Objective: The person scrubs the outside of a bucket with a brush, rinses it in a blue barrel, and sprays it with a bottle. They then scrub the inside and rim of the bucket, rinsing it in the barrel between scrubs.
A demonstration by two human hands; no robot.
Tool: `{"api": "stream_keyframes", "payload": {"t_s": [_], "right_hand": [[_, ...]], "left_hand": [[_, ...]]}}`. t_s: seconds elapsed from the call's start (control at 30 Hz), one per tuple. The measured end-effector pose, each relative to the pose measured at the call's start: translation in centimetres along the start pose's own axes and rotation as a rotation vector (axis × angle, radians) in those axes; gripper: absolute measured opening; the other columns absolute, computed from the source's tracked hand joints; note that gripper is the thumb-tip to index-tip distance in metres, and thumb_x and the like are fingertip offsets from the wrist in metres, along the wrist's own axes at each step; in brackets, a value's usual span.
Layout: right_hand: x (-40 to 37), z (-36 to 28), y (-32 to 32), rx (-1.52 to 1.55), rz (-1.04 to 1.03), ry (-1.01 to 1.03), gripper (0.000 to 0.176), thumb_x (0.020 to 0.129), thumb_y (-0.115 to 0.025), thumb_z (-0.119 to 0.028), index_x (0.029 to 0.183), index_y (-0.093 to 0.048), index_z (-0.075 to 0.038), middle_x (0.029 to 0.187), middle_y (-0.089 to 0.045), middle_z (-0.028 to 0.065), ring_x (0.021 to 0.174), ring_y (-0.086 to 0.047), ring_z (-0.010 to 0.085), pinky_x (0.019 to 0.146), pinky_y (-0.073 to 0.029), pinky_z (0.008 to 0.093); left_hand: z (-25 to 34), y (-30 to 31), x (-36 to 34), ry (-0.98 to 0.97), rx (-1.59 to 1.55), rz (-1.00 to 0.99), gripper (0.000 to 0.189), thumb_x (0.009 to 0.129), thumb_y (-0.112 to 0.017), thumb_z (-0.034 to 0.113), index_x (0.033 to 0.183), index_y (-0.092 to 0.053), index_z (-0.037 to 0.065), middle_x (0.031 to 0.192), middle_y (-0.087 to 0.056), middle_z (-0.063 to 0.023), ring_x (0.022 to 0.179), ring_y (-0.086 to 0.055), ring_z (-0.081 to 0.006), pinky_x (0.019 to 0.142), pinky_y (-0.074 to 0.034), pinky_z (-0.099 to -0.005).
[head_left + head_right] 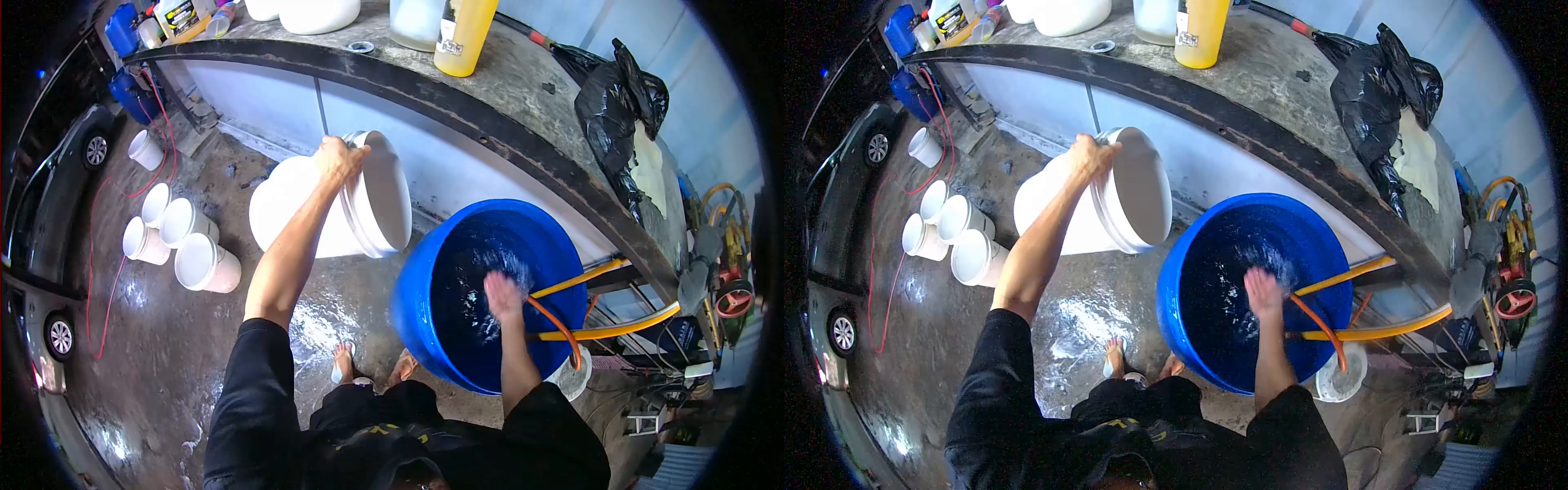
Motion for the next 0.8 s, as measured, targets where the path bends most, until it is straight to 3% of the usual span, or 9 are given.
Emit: {"api": "stream_keyframes", "payload": {"t_s": [0.03, 0.13, 0.23, 0.4, 0.5, 0.6, 0.63, 0.77, 0.8], "right_hand": [[-1.1, -0.8, -5.5, 0.024, -0.220, -0.007, 0.045, 0.100, -0.045, -0.026, 0.132, -0.044, 0.007, 0.137, -0.048, 0.0204, 0.132, -0.041, 0.0342, 0.115, -0.029, 0.0462], [-7.0, -2.9, -19.8, -0.073, -0.545, -0.050, 0.052, 0.099, -0.047, -0.028, 0.133, -0.039, 0.010, 0.141, -0.041, 0.0260, 0.133, -0.039, 0.0376, 0.113, -0.031, 0.0498], [-8.5, -4.5, -23.0, -0.089, -0.511, 0.070, 0.052, 0.098, -0.049, -0.027, 0.132, -0.039, 0.011, 0.138, -0.045, 0.0264, 0.130, -0.043, 0.0391, 0.110, -0.035, 0.0502], [0.4, -1.0, -4.4, -0.285, -0.011, 0.002, 0.041, 0.096, -0.050, -0.032, 0.116, -0.053, 0.003, 0.118, -0.059, 0.0234, 0.110, -0.058, 0.0386, 0.101, -0.045, 0.0531], [1.2, 0.2, 8.2, -0.255, 0.253, 0.057, 0.055, 0.091, -0.053, -0.043, 0.127, -0.046, -0.002, 0.123, -0.052, 0.0251, 0.118, -0.052, 0.0419, 0.096, -0.044, 0.0612], [3.9, 0.6, 19.4, -0.585, 0.211, 0.077, 0.057, 0.086, -0.050, -0.055, 0.106, -0.058, -0.002, 0.108, -0.063, 0.0197, 0.093, -0.062, 0.0343, 0.085, -0.049, 0.0499], [4.1, 0.9, 19.4, -0.588, 0.210, 0.068, 0.057, 0.086, -0.050, -0.055, 0.106, -0.058, -0.002, 0.108, -0.063, 0.0197, 0.093, -0.062, 0.0343, 0.085, -0.049, 0.0499], [6.0, 4.2, 10.9, 0.564, -0.233, -0.567, 0.047, 0.096, -0.043, -0.041, 0.115, -0.056, -0.001, 0.121, -0.059, 0.0184, 0.109, -0.057, 0.0334, 0.096, -0.045, 0.0482], [5.1, 2.2, 7.0, 0.329, -0.224, -0.329, 0.045, 0.097, -0.043, -0.037, 0.118, -0.054, 0.001, 0.124, -0.057, 0.0193, 0.114, -0.054, 0.0338, 0.099, -0.042, 0.0480]], "left_hand": [[0.4, -0.1, 0.4, -0.004, 0.001, -0.007, 0.082, 0.065, -0.078, 0.050, 0.106, -0.053, -0.016, 0.103, -0.065, -0.0269, 0.096, -0.067, -0.0345, 0.082, -0.054, -0.0378], [2.1, -1.6, 0.5, -0.077, 0.114, -0.106, 0.074, 0.070, -0.075, 0.051, 0.108, -0.060, -0.011, 0.104, -0.067, -0.0216, 0.098, -0.066, -0.0342, 0.083, -0.053, -0.0393], [3.3, -0.8, 0.0, -0.074, 0.084, -0.105, 0.071, 0.068, -0.073, 0.055, 0.104, -0.065, -0.006, 0.105, -0.067, -0.0230, 0.101, -0.065, -0.0366, 0.087, -0.051, -0.0430], [4.7, 0.8, -0.4, -0.084, 0.059, -0.162, 0.072, 0.067, -0.073, 0.057, 0.106, -0.065, -0.004, 0.105, -0.067, -0.0229, 0.101, -0.065, -0.0366, 0.086, -0.051, -0.0442], [4.1, 0.4, 0.1, -0.074, 0.058, -0.154, 0.074, 0.068, -0.073, 0.057, 0.107, -0.064, -0.005, 0.104, -0.067, -0.0234, 0.099, -0.065, -0.0376, 0.085, -0.051, -0.0439], [2.8, 0.4, 0.3, -0.083, 0.054, -0.097, 0.073, 0.070, -0.072, 0.054, 0.106, -0.061, -0.008, 0.102, -0.067, -0.0247, 0.096, -0.066, -0.0395, 0.085, -0.051, -0.0437], [2.3, 0.8, 0.1, -0.110, 0.050, -0.049, 0.071, 0.072, -0.072, 0.052, 0.106, -0.060, -0.010, 0.101, -0.067, -0.0254, 0.095, -0.066, -0.0406, 0.084, -0.052, -0.0437], [-1.3, 0.8, -0.4, -0.122, 0.027, 0.025, 0.069, 0.075, -0.067, 0.043, 0.107, -0.052, -0.015, 0.106, -0.062, -0.0289, 0.102, -0.062, -0.0386, 0.090, -0.049, -0.0427], [-2.5, 0.5, -0.2, -0.129, -0.018, 0.085, 0.064, 0.076, -0.066, 0.040, 0.107, -0.052, -0.014, 0.107, -0.061, -0.0284, 0.102, -0.062, -0.0388, 0.090, -0.048, -0.0430]]}}
Point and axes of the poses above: each hand's wrist, its own x-axis towards the middle knuckle, its own y-axis out of the back of the hand, z = x × y, the point moved 8 cm from there along x, towards the middle knuckle
